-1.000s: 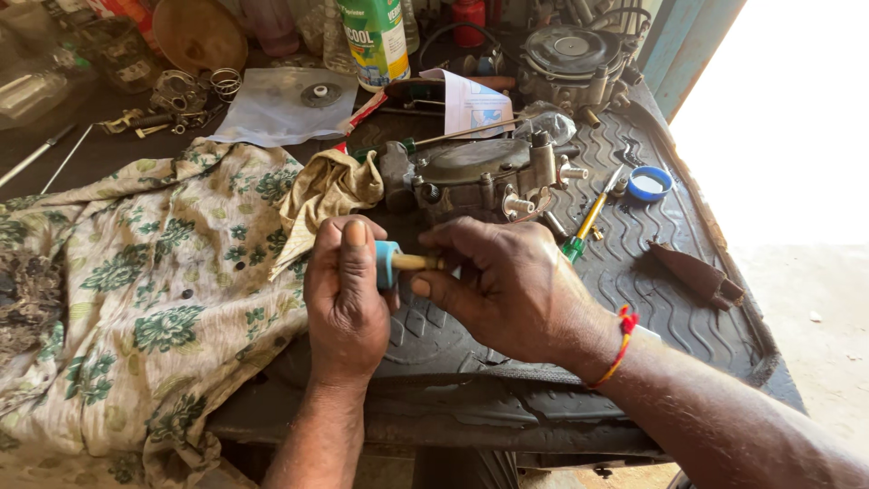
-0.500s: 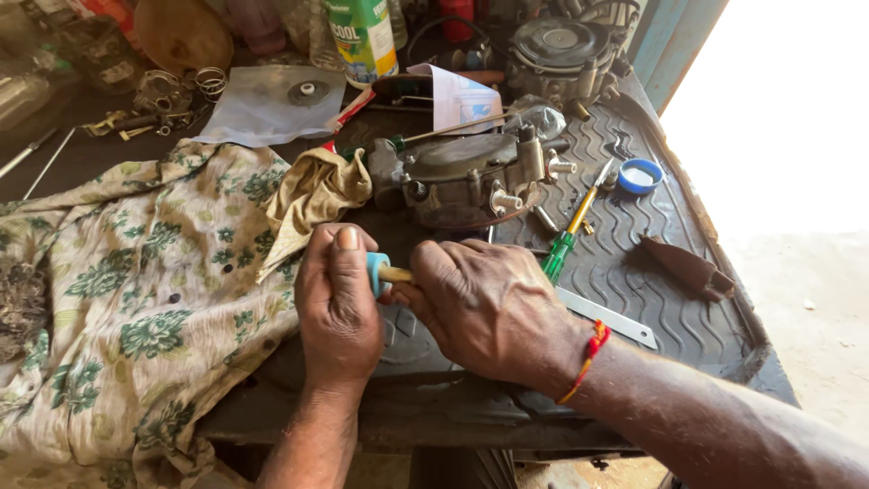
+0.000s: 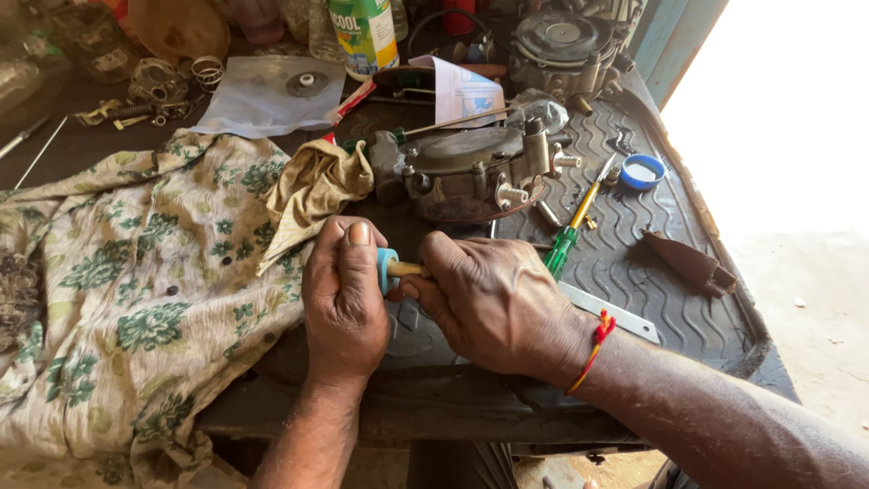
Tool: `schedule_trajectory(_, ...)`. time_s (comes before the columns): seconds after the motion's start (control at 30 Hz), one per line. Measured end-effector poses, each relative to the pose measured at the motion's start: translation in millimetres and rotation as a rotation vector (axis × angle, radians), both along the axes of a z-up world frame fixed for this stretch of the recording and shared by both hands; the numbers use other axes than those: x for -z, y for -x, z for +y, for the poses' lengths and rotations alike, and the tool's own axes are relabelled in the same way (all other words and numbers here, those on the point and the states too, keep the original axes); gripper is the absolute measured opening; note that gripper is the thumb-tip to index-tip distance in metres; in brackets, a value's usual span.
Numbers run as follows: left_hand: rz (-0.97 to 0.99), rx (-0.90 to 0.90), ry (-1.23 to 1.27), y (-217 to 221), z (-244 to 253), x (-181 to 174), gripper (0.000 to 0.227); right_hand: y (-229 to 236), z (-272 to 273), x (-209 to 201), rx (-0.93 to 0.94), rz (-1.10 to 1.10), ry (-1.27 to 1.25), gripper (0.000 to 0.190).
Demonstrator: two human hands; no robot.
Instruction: The person handles components of a mechanical device by hand and using a screwdriver, including inserting a cylindrical part into a blue plastic housing and using a screwdriver to manipulate internal parts.
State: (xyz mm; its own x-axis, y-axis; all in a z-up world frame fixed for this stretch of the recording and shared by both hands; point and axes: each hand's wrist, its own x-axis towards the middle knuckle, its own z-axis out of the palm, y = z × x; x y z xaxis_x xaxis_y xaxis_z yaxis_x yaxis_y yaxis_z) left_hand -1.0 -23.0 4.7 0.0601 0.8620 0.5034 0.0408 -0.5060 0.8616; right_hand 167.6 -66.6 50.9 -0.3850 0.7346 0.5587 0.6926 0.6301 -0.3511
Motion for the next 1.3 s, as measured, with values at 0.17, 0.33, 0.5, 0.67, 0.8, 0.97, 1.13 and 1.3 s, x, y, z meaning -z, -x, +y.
schedule_trajectory(0.17,0.089,-0.093,-0.167,0,2,5,0.029,2,-1,11,0.02,-0.027,-0.05,0.033)
schedule_trajectory(0.33,0.129,-0.051,-0.081,2,0,0,0.022,6,-3,7,-0.006,0.022,0.07,0.024)
schedule_trajectory(0.5,0.149,-0.143,-0.122,3,-6,-10,0.021,3,-3,1,-0.073,0.115,0.287,0.027)
schedule_trajectory(0.67,0.187,-0.177,0.124,5,-1,-6,0.027,2,0,-2,-0.081,0.114,0.401,0.031)
schedule_trajectory(0.8,0.163,-0.127,0.095,7,3,-3,0.028,0,-2,-6,0.029,-0.093,0.313,0.033)
schedule_trajectory(0.97,-0.391,-0.272,0.23,29,24,-12,0.034,-8,-8,-9,-0.246,-0.001,0.196,0.027)
schedule_trajectory(1.13,-0.33,-0.184,0.086,20,26,1,0.025,-3,-11,10,0.117,-0.147,0.305,0.028)
schedule_trajectory(1.3,-0.204,-0.024,0.031,18,17,0,0.021,-4,-7,16,0.175,-0.097,0.311,0.026)
